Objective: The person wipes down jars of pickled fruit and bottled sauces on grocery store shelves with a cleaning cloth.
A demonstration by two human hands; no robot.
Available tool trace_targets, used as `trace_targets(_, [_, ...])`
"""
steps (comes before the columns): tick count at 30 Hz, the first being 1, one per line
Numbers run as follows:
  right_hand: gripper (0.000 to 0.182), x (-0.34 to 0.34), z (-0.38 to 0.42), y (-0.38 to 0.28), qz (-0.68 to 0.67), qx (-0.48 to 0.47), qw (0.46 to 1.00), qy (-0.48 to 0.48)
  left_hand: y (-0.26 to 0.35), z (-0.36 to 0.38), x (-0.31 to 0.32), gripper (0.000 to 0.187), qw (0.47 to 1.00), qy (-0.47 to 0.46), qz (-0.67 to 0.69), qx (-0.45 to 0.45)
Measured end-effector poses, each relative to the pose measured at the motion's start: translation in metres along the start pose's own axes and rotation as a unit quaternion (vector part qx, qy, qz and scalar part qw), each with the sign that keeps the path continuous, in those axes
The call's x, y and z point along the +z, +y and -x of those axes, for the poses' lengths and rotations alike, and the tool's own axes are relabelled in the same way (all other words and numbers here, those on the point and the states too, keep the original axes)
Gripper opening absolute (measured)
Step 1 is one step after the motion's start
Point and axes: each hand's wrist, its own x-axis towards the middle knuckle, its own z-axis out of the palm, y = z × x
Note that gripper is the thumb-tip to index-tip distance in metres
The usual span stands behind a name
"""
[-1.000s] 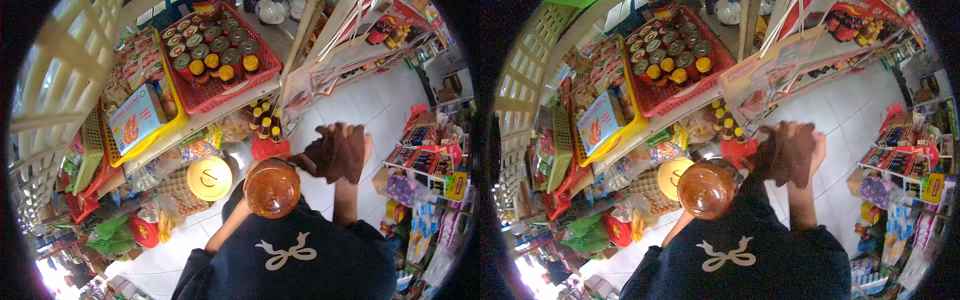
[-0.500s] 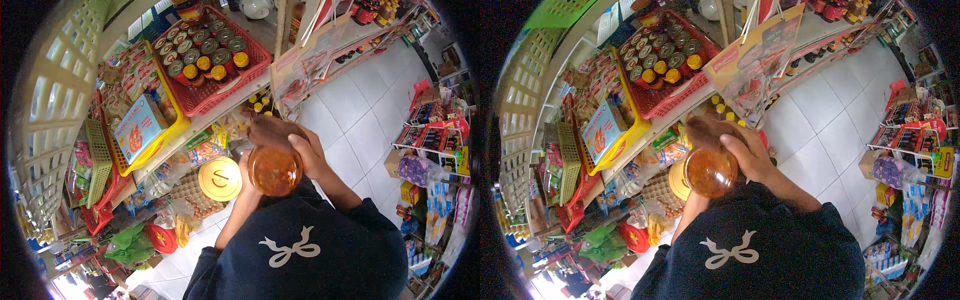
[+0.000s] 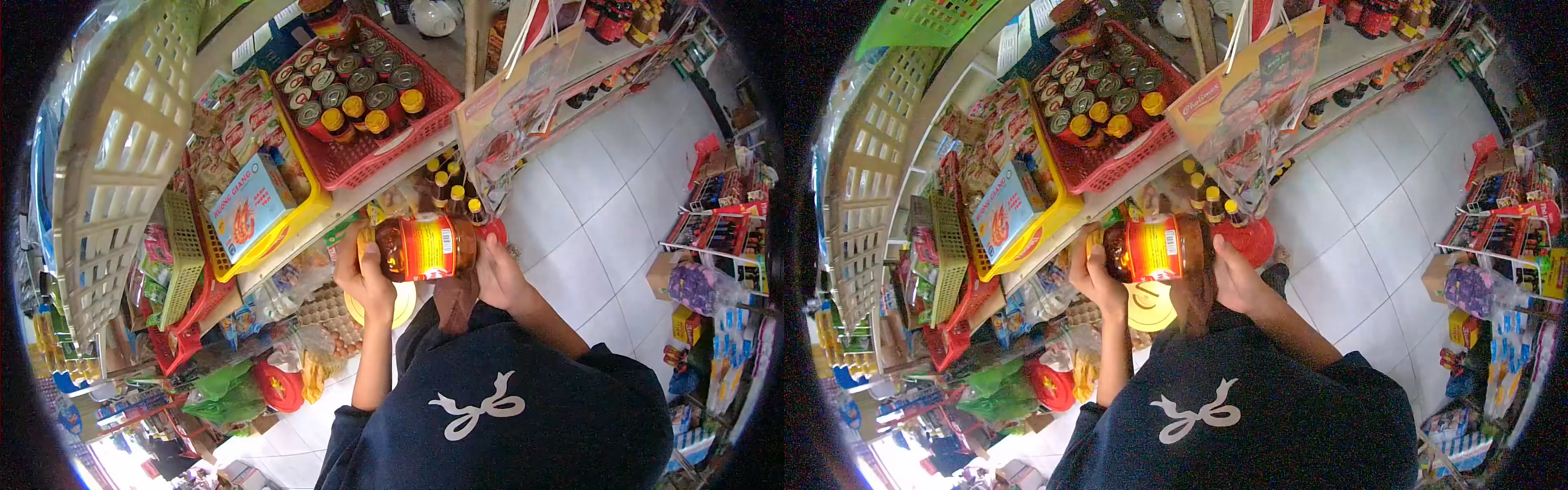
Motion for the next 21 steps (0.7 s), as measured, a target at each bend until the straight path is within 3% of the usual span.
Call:
trace_targets(3, [0.045, -0.013, -0.008, 0.007, 0.038, 0.033, 0.999, -0.008, 0.003, -0.009, -0.009, 0.032, 0.975, -0.025, -0.123, 0.185])
trace_targets(5, [0.041, -0.012, -0.013, 0.009, 0.069, 0.038, 0.996, 0.053, 0.003, -0.009, -0.009, 0.034, 0.946, -0.035, -0.161, 0.279])
trace_targets(10, [0.03, -0.005, -0.013, 0.007, 0.187, 0.027, 0.973, 0.13, 0.006, -0.028, -0.022, 0.035, 0.93, -0.116, -0.175, 0.3])
trace_targets(13, [0.031, 0.004, -0.008, 0.008, 0.147, 0.023, 0.979, 0.141, 0.01, -0.069, -0.032, 0.03, 0.927, -0.131, -0.131, 0.325])
trace_targets(17, [0.029, 0.002, -0.003, -0.003, -0.023, 0.156, 0.975, 0.158, 0.02, -0.119, -0.032, 0.03, 0.903, -0.041, -0.18, 0.389])
trace_targets(21, [0.032, -0.029, 0.005, -0.002, -0.026, 0.125, 0.98, 0.15, 0.023, -0.152, -0.015, 0.031, 0.88, 0.004, -0.26, 0.398])
